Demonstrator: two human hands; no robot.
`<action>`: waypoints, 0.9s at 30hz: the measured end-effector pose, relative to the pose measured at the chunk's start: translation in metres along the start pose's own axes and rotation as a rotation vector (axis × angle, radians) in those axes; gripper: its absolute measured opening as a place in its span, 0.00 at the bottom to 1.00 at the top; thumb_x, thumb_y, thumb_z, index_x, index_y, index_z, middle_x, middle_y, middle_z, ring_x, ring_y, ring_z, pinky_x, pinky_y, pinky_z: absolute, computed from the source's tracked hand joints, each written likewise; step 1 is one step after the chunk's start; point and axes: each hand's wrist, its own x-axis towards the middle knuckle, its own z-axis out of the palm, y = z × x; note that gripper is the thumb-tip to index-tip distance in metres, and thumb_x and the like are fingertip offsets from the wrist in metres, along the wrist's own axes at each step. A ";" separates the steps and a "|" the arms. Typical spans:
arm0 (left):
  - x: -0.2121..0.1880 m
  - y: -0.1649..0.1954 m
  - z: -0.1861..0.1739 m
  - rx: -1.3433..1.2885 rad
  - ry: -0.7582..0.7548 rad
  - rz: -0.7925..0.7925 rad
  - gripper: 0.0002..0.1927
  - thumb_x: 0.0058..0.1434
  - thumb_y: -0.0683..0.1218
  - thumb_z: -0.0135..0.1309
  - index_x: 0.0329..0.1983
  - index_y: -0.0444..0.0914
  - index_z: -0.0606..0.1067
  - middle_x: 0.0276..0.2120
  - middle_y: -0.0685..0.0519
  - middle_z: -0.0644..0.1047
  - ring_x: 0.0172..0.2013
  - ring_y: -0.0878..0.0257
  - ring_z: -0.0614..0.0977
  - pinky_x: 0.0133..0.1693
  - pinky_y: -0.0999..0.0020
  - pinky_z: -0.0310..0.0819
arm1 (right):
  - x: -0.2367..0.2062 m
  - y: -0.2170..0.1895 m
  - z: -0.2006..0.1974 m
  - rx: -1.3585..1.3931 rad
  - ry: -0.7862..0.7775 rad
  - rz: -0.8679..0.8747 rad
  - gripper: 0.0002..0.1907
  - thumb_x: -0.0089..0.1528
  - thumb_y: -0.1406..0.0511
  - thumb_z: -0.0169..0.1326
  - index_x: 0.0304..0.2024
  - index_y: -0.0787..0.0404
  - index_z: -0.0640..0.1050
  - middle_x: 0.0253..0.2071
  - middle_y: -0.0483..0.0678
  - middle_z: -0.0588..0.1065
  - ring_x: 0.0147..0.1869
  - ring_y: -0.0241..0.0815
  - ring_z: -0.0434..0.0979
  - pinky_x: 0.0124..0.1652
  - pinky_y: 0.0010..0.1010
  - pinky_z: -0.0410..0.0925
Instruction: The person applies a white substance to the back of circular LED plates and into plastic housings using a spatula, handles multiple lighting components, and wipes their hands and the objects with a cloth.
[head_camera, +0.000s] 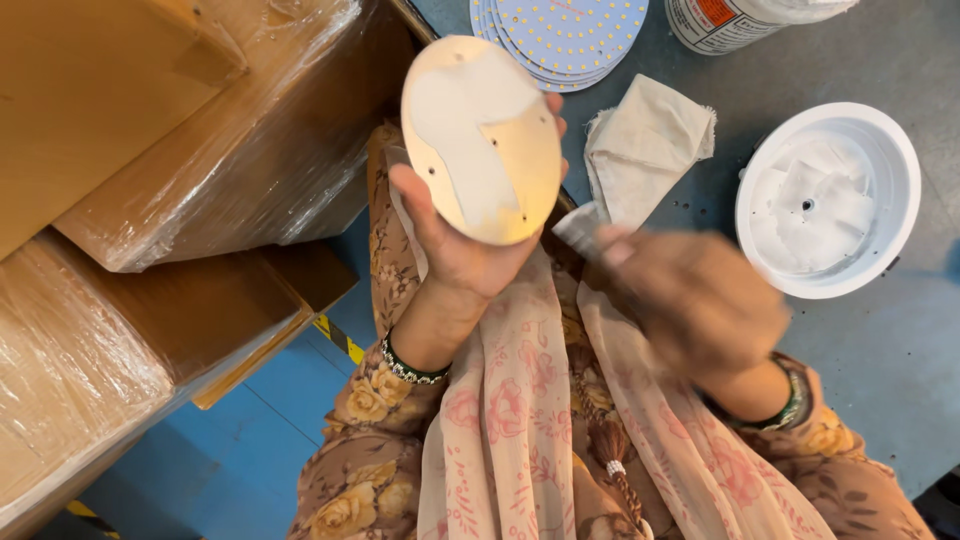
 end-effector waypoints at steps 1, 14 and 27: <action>-0.002 0.002 0.001 0.026 -0.055 -0.018 0.59 0.58 0.77 0.57 0.78 0.39 0.50 0.71 0.39 0.60 0.69 0.50 0.64 0.71 0.55 0.60 | 0.003 0.003 -0.001 -0.011 0.026 0.050 0.07 0.64 0.81 0.57 0.44 0.75 0.78 0.43 0.57 0.79 0.47 0.52 0.85 0.45 0.33 0.78; -0.012 0.010 0.019 0.611 -0.295 -0.124 0.71 0.47 0.78 0.63 0.81 0.39 0.43 0.79 0.44 0.49 0.75 0.55 0.52 0.77 0.60 0.38 | 0.036 0.020 -0.019 0.023 -0.010 0.141 0.07 0.65 0.81 0.59 0.44 0.74 0.78 0.41 0.60 0.80 0.38 0.46 0.83 0.36 0.27 0.72; -0.019 0.013 0.024 0.648 -0.269 -0.212 0.75 0.47 0.76 0.67 0.82 0.43 0.34 0.78 0.49 0.44 0.75 0.57 0.53 0.78 0.56 0.40 | 0.041 0.014 -0.025 -0.079 -0.066 0.089 0.08 0.65 0.79 0.62 0.47 0.72 0.79 0.40 0.58 0.80 0.40 0.46 0.83 0.35 0.26 0.72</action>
